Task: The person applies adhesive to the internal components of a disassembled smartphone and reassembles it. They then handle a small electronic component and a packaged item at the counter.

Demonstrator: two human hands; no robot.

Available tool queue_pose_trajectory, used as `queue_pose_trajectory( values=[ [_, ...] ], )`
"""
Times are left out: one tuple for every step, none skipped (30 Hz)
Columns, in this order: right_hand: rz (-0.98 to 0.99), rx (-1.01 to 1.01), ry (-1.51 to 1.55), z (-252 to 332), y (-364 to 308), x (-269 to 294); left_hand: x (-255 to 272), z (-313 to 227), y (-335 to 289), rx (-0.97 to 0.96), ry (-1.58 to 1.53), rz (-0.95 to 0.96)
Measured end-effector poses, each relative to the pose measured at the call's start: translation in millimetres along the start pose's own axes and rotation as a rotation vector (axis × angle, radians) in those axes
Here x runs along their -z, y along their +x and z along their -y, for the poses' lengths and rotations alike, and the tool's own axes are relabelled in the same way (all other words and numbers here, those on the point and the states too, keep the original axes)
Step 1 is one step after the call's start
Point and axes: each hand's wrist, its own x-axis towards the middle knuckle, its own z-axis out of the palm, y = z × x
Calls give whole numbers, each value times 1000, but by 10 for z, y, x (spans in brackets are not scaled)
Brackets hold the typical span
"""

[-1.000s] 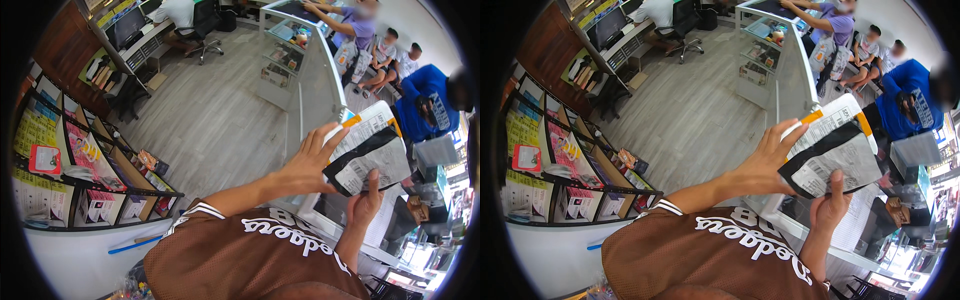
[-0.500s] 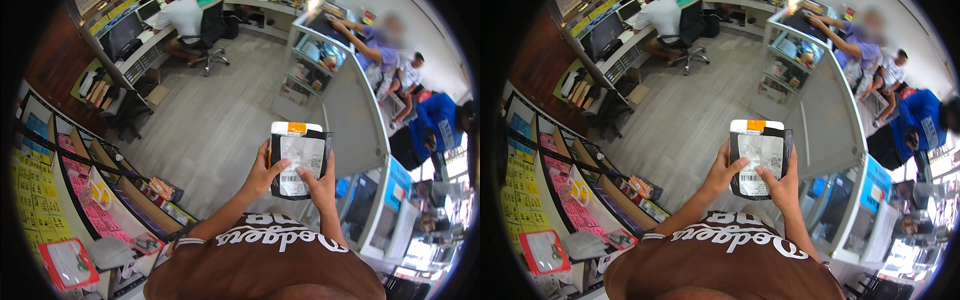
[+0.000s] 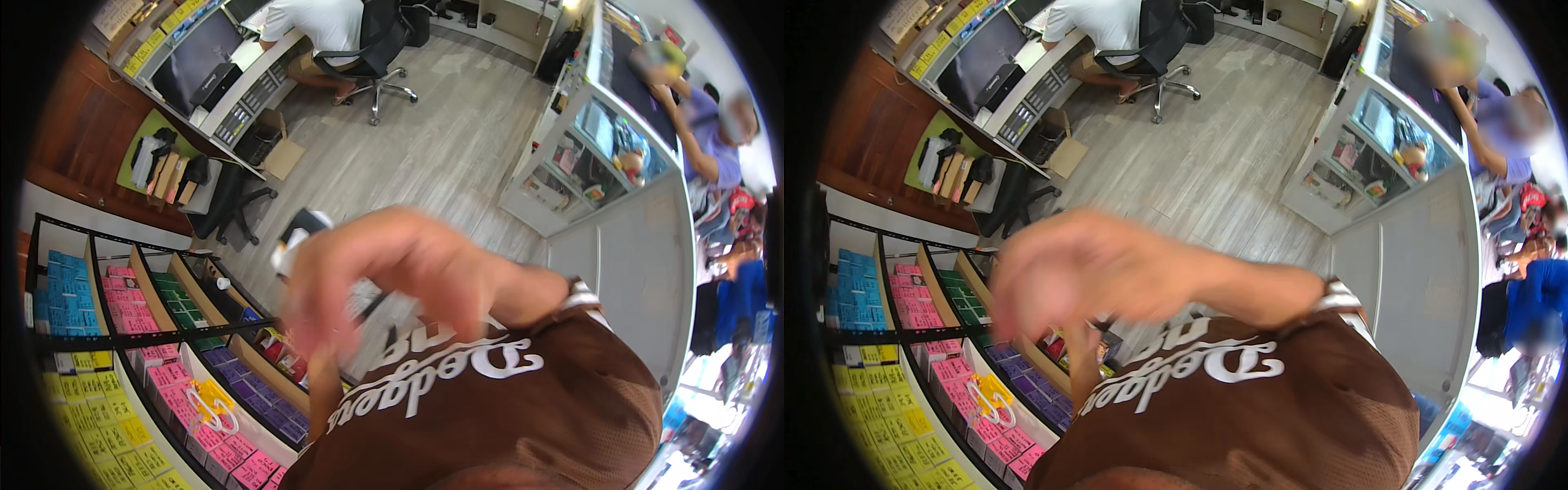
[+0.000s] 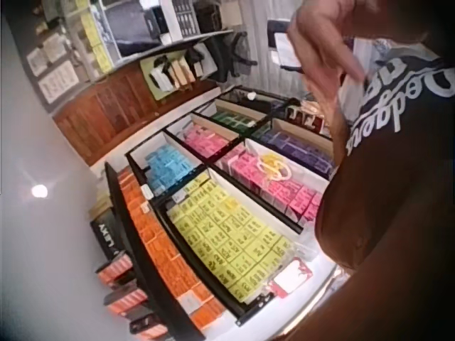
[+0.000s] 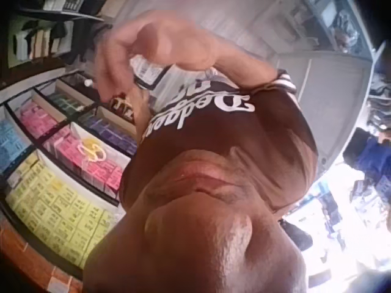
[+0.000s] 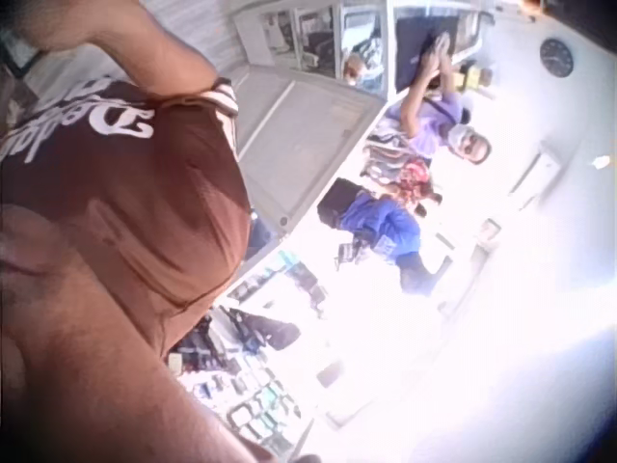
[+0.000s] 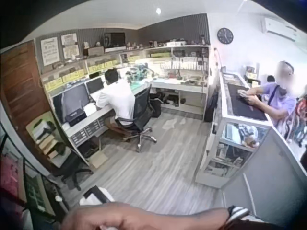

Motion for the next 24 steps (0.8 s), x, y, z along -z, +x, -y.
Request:
queue_pose_trajectory(
  values=[
    [133,49,69,-73,352,54,5,-161,182,-31,-5,-10],
    [228,48,165,-106,587,72,-8,-293,363,-73,-11,-34],
    [341,36,290,-190,841,95,7,-426,455,-143,-1,-99],
    [400,-24,444,-239,1018,100,21,-535,545,-198,8,-171],
    [423,-118,431,-215,1209,196,10,-564,838,-214,-10,-163],
    [458,-210,475,-227,1401,356,52,-615,1030,-250,-4,-212],
    [506,-332,440,-214,1637,612,128,-675,1202,-284,-5,-261],
    [537,-378,379,-293,1837,862,202,-728,1370,-318,-9,-304],
    [563,-420,323,-365,2024,1093,273,-797,1502,-339,-7,-346],
    [571,-388,243,-473,2192,1303,348,-870,1724,-356,-6,-375],
    [574,-355,158,-578,2353,1510,417,-942,1986,-370,-4,-393],
    [577,-322,72,-671,2560,1709,461,-1065,2232,-380,3,-406],
    [601,-289,-4,-765,2791,1885,493,-1225,2454,-405,8,-428],
    [551,-264,-48,-821,2991,2090,533,-1393,2685,-417,18,-441],
    [496,-242,-118,-828,3197,2274,530,-1596,2976,-422,30,-426],
    [369,-229,-155,-738,3316,2512,509,-1789,3293,-425,42,-407],
    [284,-209,-158,-877,3425,2785,538,-2048,3470,-459,73,-435],
    [161,-199,-220,-965,3495,3056,542,-2239,3848,-450,90,-405],
    [49,-193,-299,-1249,3419,3423,525,-2439,4246,-442,106,-378],
    [-95,-224,-315,-1388,3346,3741,480,-2729,4563,-438,151,-380],
    [-226,-373,-317,-1449,3312,3995,561,-2987,4867,-463,166,-416],
    [-336,-444,-318,-1647,3217,4347,636,-3240,5178,-481,207,-431],
    [-504,-523,-314,-1828,3107,4642,729,-3452,5554,-488,245,-443],
    [-677,-604,-310,-2010,2954,4880,861,-3632,5940,-471,231,-413]
  ],
)
